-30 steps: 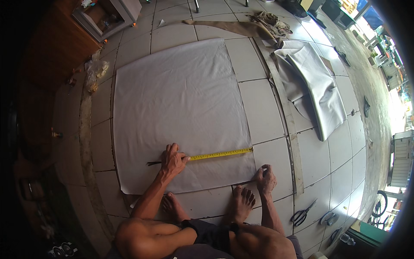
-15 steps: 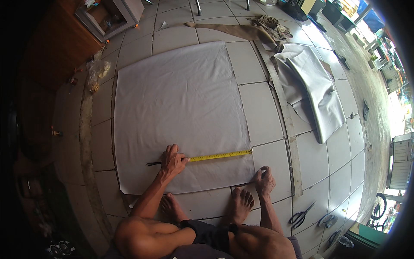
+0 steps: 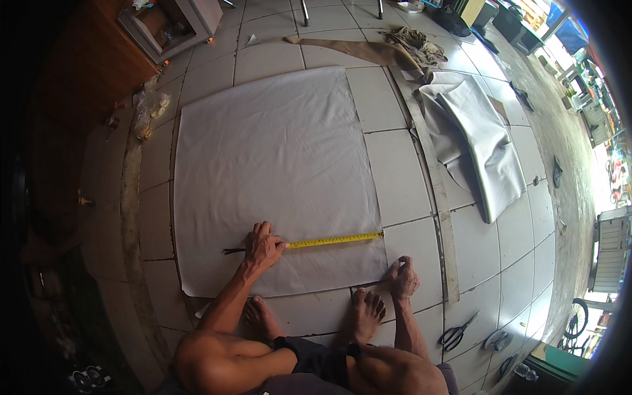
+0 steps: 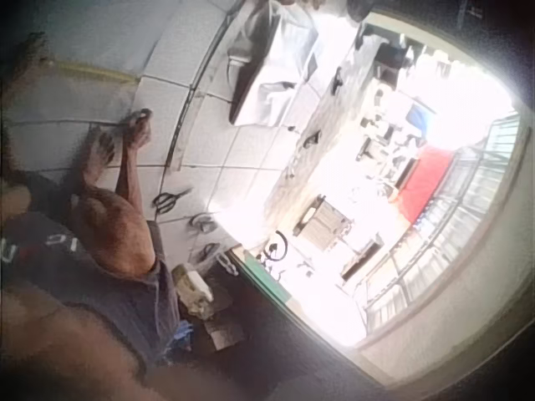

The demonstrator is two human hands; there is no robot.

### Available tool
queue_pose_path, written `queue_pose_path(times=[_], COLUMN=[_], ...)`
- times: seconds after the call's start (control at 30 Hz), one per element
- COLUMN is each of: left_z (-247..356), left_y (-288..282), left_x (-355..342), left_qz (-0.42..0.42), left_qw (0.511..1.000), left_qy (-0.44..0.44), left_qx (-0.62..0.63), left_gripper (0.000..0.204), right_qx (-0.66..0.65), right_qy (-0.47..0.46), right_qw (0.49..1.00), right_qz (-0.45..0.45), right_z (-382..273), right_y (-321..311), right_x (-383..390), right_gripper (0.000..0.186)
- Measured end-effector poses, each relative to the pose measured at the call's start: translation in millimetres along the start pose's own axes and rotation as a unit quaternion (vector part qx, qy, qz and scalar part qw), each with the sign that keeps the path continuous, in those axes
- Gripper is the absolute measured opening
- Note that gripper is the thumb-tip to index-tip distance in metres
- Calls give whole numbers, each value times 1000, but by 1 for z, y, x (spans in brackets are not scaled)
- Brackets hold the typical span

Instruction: The person measures and marks a large piece of light-colored fabric laid on a tiled floor using a tape measure, a straightedge, and a marker. They then cut the fabric along the marked lines using scissors.

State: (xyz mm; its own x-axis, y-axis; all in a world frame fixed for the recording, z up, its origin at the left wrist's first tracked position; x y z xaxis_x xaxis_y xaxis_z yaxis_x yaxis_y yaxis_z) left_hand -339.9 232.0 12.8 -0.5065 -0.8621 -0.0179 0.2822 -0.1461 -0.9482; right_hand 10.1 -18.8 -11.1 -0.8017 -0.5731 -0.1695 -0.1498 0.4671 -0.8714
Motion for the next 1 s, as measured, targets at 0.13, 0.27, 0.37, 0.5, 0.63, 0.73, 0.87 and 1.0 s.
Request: queue_pose_path(times=[0.13,0.27,0.37,0.5,0.63,0.73,0.87,1.0], left_z=[0,3,4,4,3,3,3,3], left_y=[0,-7,-8,-7,-6,-7,-7,-6], left_x=[-1,0,-1,-2,-2,-1,-1,0], left_qz=[-15,6,6,0,-2,-6,1,2], left_qw=[1000,1000,1000,1000,1000,1000,1000,1000], left_qy=[-5,-3,-4,-6,-9,-14,-16,-10], left_qx=[8,14,15,7,-3,-2,5,-1], left_gripper=[29,28,26,26,27,28,30,30], right_qx=[36,17,20,13,17,2,8,4], right_qy=[-9,-2,4,0,1,-19,-34,-9], right_qw=[999,1000,1000,1000,1000,1000,999,1000], right_qz=[-5,-3,2,7,7,22,29,15], right_z=[4,4,4,4,5,3,2,3], right_y=[4,4,4,4,5,3,3,4], right_x=[-3,-2,-2,-2,-2,-1,-1,-1], right_gripper=[17,16,15,15,15,15,15,15])
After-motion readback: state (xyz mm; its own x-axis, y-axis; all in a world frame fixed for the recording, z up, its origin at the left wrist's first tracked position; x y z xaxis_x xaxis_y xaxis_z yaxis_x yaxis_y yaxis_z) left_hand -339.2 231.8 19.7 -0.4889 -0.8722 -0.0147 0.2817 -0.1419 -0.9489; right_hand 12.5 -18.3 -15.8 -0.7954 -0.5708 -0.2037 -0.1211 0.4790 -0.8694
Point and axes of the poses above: each hand's wrist, its own x-axis away from the middle knuckle, its own y-axis out of the palm, z = x × y, the point moved 5 cm from there along -x, towards the middle knuckle, and after that the axes turned 13 degrees about z, right-handed, at the moved point
